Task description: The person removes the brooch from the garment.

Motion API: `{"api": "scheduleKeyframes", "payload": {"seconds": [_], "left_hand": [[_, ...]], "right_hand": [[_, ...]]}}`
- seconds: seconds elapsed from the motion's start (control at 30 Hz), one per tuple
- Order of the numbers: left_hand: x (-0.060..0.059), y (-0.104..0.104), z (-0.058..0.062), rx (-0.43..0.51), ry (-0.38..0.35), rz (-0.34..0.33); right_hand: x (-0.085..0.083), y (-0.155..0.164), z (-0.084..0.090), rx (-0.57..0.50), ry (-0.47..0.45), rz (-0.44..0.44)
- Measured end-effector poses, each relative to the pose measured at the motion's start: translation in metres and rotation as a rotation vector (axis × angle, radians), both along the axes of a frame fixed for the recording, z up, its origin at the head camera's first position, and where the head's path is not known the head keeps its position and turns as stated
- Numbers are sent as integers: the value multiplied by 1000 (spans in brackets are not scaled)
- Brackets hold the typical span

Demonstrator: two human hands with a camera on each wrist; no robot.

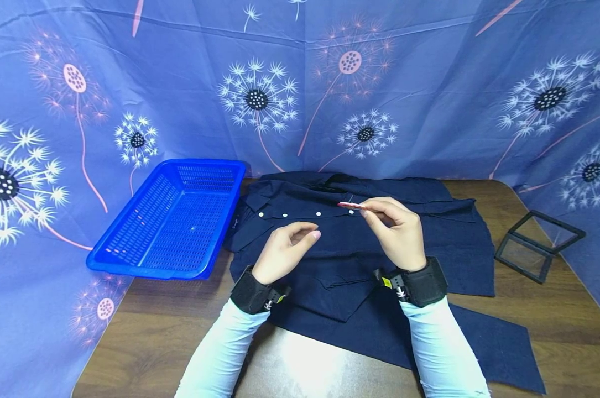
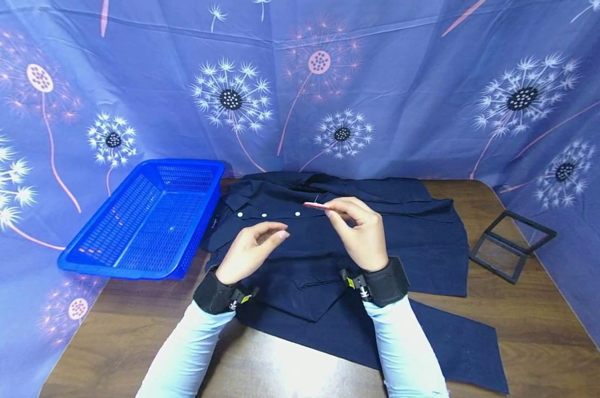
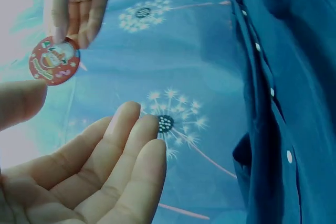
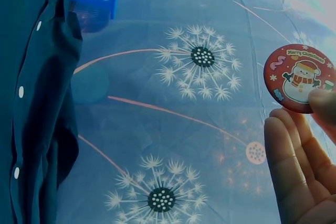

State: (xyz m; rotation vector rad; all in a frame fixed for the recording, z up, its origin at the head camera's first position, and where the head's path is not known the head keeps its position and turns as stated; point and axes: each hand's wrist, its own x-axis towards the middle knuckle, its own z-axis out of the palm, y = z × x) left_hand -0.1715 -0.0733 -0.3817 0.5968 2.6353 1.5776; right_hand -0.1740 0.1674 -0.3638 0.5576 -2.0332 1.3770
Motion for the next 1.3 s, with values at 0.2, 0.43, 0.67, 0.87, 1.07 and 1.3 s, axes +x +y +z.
{"api": "scheduleKeyframes", "payload": {"seconds": [0.2,0.43,0.67,0.87,1.07,1.3], "left_hand": [[-4,4,3,81,2,-34],[-9,9,3,163,-13,-45],[-8,12,3,270,-49,-96],[-7,13,3,382,-89,-127],[-7,14,3,388,-80,-121],[-7,12,3,357,-69,-98]], "right_hand": [[-1,-3,-1,24,45,12],[-2,-5,-4,64,94,11],[-3,-10,-8,134,147,-1],[-3,-15,-10,163,216,26],[-1,-18,-10,229,264,31],[1,-21,-11,333,315,29]]}}
